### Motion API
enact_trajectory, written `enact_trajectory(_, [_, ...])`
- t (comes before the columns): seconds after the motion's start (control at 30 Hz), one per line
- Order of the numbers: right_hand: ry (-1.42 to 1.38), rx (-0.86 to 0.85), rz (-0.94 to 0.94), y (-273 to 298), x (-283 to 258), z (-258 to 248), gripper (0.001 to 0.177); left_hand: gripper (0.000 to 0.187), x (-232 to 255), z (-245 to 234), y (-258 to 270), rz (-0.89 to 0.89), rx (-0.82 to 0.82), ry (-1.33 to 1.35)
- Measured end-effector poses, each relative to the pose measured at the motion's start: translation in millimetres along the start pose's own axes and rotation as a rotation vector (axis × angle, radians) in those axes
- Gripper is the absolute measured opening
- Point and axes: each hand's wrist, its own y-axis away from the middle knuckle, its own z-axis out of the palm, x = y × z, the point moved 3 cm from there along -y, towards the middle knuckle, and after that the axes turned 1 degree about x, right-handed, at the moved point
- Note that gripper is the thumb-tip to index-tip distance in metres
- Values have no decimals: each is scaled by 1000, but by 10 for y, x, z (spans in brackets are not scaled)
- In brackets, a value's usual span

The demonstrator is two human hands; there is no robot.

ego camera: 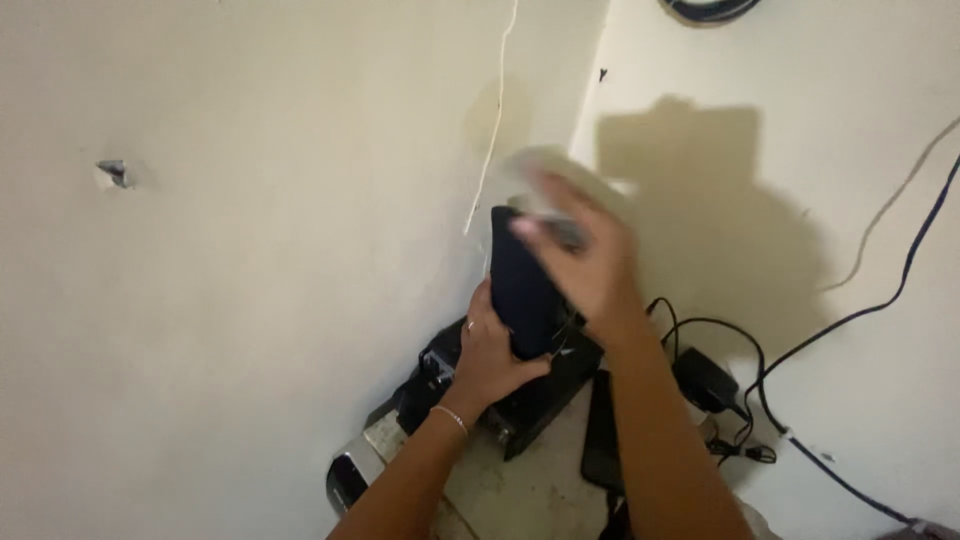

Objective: Wiping down electronic equipment including a speaker, an amplifier, and a wall-mounted TV screen with a cleaning cloth.

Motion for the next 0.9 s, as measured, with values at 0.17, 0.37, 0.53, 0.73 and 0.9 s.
enact_trajectory(0.17, [1017,-122,-567,-32,83,584,52,145,151,-228,24,119,109,104])
enact_trajectory(0.37, [1185,-262,-808,529,517,798,48,148,-1,-208,-59,82,75,249])
enact_trajectory(0.53, [1101,-208,-833,811,635,872,37,125,-221,-34,-51,421,244,-325])
enact_trajectory(0.73, [925,-122,-679,880,320,898,33,144,-250,-114,50,244,145,577])
enact_trajectory(0.9, [771,-300,-270,801,121,607,37,128,337,-600,320,550,404,373])
